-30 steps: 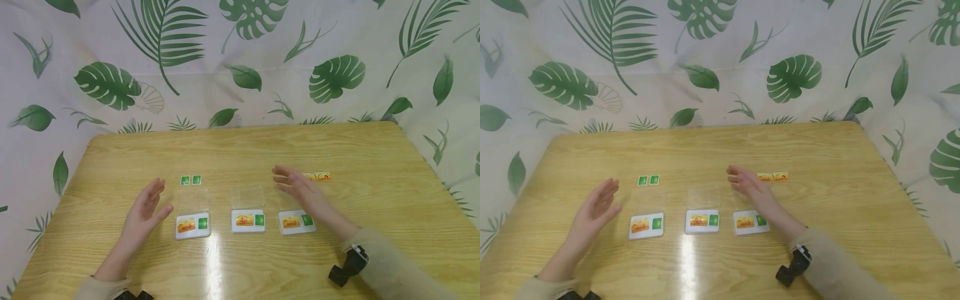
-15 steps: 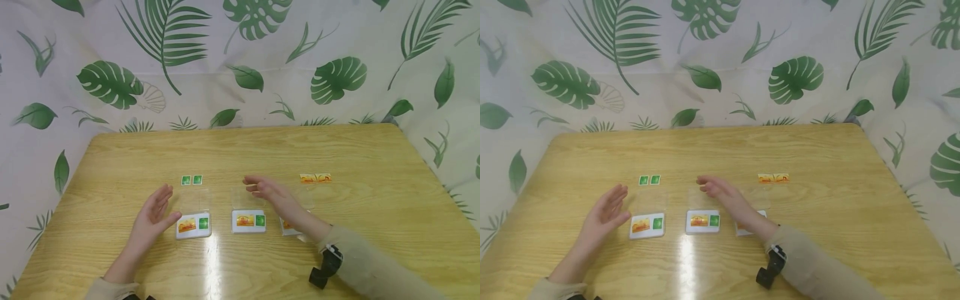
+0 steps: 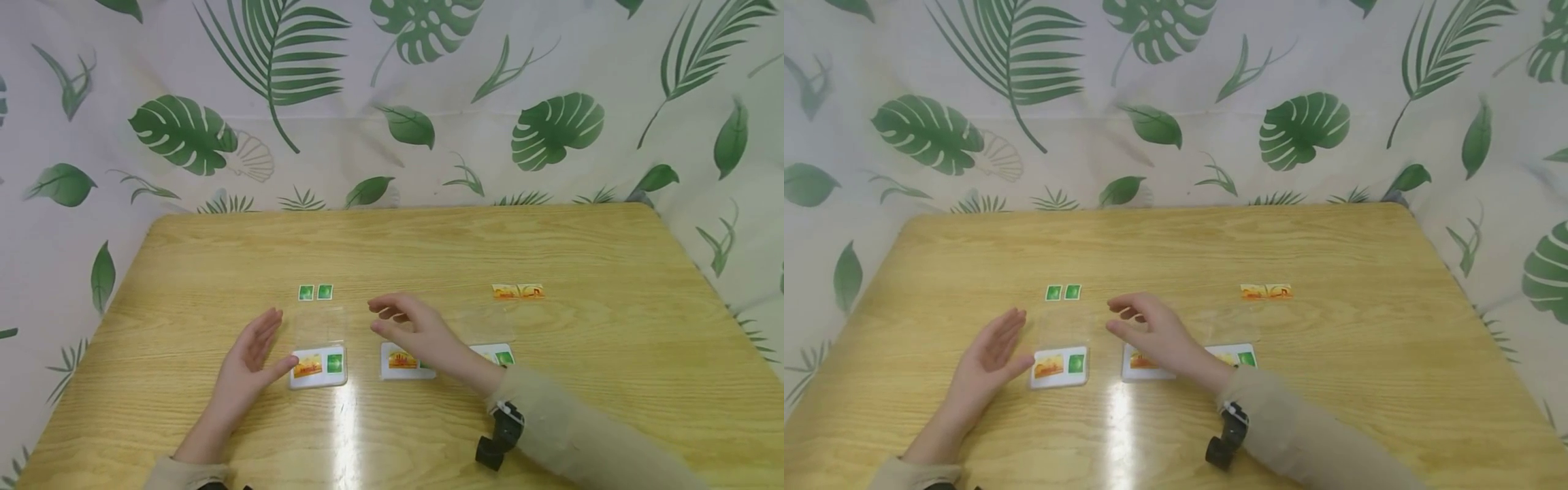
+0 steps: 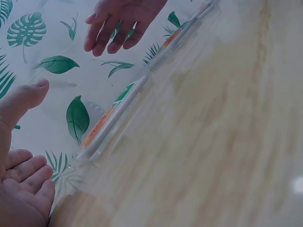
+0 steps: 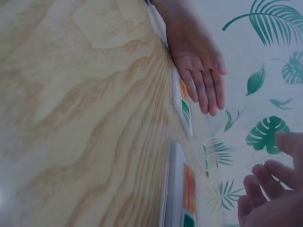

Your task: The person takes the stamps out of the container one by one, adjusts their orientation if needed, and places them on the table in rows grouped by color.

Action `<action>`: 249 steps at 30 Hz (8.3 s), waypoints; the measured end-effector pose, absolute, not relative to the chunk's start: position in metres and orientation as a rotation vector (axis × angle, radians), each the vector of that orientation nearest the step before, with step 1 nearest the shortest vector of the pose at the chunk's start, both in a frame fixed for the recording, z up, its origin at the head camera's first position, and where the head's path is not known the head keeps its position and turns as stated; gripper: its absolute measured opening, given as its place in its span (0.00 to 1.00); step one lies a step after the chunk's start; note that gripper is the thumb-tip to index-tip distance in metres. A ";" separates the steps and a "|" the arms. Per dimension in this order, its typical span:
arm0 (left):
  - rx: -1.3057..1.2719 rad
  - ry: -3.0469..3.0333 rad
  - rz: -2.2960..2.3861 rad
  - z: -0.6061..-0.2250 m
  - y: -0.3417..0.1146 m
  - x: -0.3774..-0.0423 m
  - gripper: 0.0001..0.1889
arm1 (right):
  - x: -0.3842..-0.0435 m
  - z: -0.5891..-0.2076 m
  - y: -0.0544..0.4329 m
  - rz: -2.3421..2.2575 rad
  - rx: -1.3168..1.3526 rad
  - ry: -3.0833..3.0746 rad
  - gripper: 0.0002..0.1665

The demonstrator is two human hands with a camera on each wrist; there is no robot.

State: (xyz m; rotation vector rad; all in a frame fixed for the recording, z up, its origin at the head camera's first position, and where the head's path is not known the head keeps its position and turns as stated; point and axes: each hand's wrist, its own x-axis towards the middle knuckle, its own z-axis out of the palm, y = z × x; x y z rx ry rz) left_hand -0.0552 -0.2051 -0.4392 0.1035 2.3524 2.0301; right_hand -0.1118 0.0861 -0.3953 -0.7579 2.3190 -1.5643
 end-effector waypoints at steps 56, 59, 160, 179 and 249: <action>0.598 2.856 1.203 -0.452 -0.210 -0.054 0.39 | -0.099 -0.414 0.001 -0.827 -1.176 2.646 0.21; 0.607 2.852 1.206 -0.451 -0.209 -0.054 0.38 | -0.099 -0.414 0.000 -0.814 -1.174 2.656 0.22; 0.586 2.849 1.212 -0.456 -0.209 -0.054 0.36 | -0.125 -0.386 0.066 -1.271 -0.641 2.426 0.04; 0.600 2.848 1.210 -0.455 -0.210 -0.057 0.37 | -0.151 -0.379 0.159 -1.128 -0.491 2.672 0.03; 0.571 2.841 1.198 -0.455 -0.210 -0.056 0.37 | -0.187 -0.399 0.204 -0.572 -0.502 2.889 0.03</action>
